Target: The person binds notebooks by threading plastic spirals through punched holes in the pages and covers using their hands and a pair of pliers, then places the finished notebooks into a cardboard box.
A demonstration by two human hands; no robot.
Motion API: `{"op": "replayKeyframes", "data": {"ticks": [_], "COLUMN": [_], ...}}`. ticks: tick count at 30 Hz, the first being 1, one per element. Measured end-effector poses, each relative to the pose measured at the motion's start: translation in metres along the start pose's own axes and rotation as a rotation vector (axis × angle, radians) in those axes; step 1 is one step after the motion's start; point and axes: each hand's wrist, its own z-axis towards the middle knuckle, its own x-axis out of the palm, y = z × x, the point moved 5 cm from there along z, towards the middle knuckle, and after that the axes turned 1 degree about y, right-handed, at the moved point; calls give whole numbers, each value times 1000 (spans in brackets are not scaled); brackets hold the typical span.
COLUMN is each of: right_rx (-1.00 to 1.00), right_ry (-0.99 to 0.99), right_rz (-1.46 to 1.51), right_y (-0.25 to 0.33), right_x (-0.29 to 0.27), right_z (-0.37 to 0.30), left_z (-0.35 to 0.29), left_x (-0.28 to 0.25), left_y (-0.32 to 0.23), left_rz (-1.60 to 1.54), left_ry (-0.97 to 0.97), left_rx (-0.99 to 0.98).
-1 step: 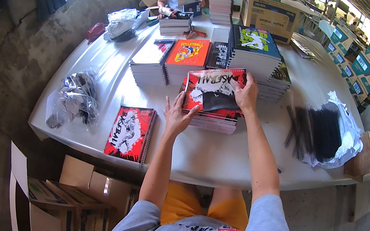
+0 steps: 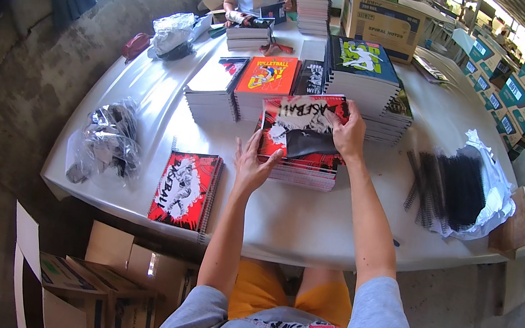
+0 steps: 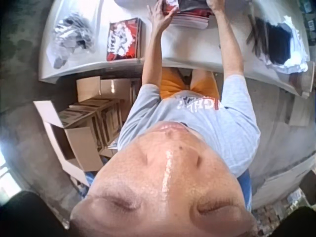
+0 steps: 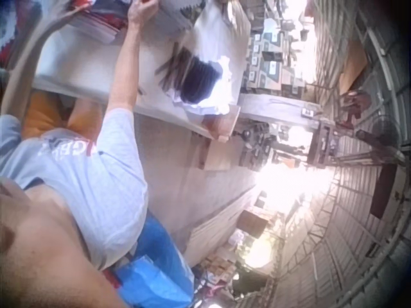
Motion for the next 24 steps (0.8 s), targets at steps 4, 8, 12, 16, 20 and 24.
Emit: {"op": "replayKeyframes", "data": {"ticks": [4, 8, 12, 16, 20, 24], "right_rx": [-50, -222, -135, -18, 304, 467], "right_ry": [-70, -171, -189, 16, 179, 548], "right_rz": [295, 278, 350, 198, 688, 486], "right_y": [21, 55, 87, 87, 68, 21], "right_x": [-3, -21, -57, -103, -111, -99], "right_z": [27, 57, 52, -18, -105, -189], "left_z": [3, 0, -5, -21, -86, -136], "left_x": [3, 1, -19, -62, -64, -10], "left_y": [4, -15, -25, -67, -61, -22], "left_rz": [-103, -27, 32, -582, -502, -653], "left_ry": [-45, 36, -25, -98, -70, -5], "left_rx": [42, -43, -72, 136, 303, 91]}}
